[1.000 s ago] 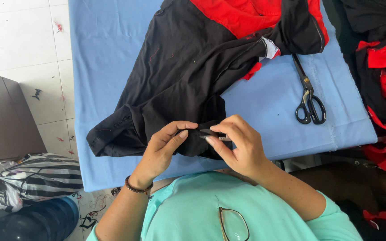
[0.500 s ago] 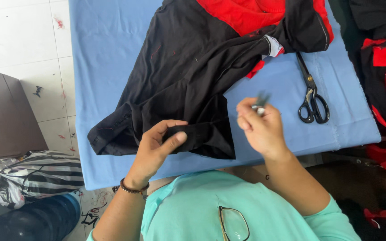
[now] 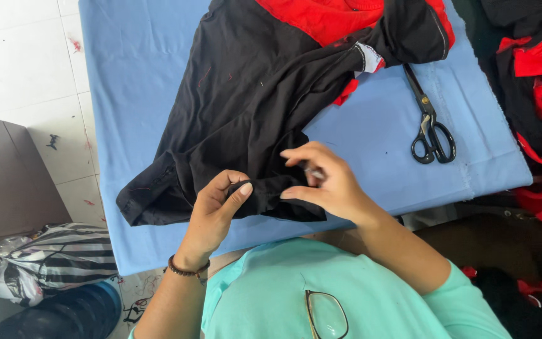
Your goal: The person uses a seam ripper to remove stitches from the collar and sleeve of a red and black jacket. They then use scissors to cut the sleeve seam and trim the fabric.
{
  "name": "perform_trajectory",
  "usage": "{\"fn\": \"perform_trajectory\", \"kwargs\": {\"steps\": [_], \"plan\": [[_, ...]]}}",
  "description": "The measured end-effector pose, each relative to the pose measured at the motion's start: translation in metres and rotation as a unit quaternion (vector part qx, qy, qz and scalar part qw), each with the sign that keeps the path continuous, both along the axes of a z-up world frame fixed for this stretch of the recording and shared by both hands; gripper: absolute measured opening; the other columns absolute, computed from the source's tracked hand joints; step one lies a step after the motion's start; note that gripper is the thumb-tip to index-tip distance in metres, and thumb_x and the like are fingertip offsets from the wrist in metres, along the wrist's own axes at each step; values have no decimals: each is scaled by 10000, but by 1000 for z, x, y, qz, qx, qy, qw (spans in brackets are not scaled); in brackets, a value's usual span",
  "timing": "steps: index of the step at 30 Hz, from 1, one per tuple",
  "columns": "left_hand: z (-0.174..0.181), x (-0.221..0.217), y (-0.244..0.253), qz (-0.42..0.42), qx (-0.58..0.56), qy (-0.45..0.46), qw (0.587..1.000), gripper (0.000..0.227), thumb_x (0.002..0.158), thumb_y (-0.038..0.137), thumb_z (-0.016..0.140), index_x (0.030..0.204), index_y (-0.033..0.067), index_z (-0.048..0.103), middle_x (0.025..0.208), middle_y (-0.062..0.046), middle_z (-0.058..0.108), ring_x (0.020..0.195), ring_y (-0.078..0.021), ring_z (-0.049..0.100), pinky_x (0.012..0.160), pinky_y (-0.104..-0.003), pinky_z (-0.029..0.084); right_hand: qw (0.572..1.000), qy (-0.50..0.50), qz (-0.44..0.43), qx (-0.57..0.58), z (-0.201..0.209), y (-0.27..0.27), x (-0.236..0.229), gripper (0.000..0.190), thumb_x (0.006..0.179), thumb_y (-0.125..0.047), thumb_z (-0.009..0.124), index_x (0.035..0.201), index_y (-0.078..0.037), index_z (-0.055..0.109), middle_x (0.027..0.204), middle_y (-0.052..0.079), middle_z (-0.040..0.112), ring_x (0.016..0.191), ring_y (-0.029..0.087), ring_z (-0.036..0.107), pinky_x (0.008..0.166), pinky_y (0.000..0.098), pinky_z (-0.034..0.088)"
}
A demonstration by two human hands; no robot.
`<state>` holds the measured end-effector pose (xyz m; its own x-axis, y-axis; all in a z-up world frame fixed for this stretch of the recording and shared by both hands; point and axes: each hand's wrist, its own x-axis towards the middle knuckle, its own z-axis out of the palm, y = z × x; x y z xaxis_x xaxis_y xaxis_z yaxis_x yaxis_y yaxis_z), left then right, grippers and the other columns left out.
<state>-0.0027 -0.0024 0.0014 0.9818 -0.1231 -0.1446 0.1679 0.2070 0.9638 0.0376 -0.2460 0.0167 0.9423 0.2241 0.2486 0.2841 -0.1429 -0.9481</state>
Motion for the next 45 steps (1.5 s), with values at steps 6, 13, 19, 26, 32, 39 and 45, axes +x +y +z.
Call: {"fn": "perform_trajectory", "kwargs": {"steps": [6,13,19,26,32,39,45], "plan": [[2,2,6,21,17,7,1000,122,999,82,628,1018,-14,701,707,-99,691,703,-145,656,711,-306,598,995,79,26,45,-14,1,14,68,865,-64,836,849,-43,773,720,41,672,635,82,536,606,228,479],[-5,4,-2,-8,53,-27,998,153,991,109,645,1061,-6,717,831,-118,746,801,-166,683,796,-351,594,964,136,-3,227,-42,-90,-9,184,948,79,626,784,-4,623,566,82,493,462,113,334,434,225,340],[39,-8,-26,-50,247,-158,955,167,965,224,665,1064,97,711,1001,-24,754,913,-146,702,848,-277,535,958,171,-77,-215,4,-152,-55,125,829,-72,786,872,-32,676,851,66,625,652,121,513,624,236,413],[50,-8,-52,-124,240,-416,868,148,1026,89,603,1151,78,683,1054,-53,726,869,-256,655,808,-376,542,977,-120,71,-164,23,-47,-34,411,835,-142,817,1215,-53,686,1191,102,723,886,98,657,551,195,430],[66,-5,-2,124,474,-471,734,287,929,-1,511,1138,77,691,1183,-38,743,923,-247,675,755,-374,479,948,-291,1,-129,52,-41,-17,104,868,33,700,925,-31,640,694,66,542,578,176,417,539,257,359],[28,60,105,188,652,-324,659,664,531,-58,594,1172,105,654,1214,-46,696,1006,-323,637,733,-446,511,839,-326,-383,-207,34,-143,23,163,979,154,767,1090,55,702,1029,158,674,854,265,606,803,375,494],[86,165,152,149,601,-245,746,601,657,17,513,1155,262,745,1173,8,749,981,-347,688,877,-471,531,840,-297,-381,-248,31,-242,23,233,1235,158,873,1297,177,650,1176,277,661,1055,350,649,963,418,526]]}}
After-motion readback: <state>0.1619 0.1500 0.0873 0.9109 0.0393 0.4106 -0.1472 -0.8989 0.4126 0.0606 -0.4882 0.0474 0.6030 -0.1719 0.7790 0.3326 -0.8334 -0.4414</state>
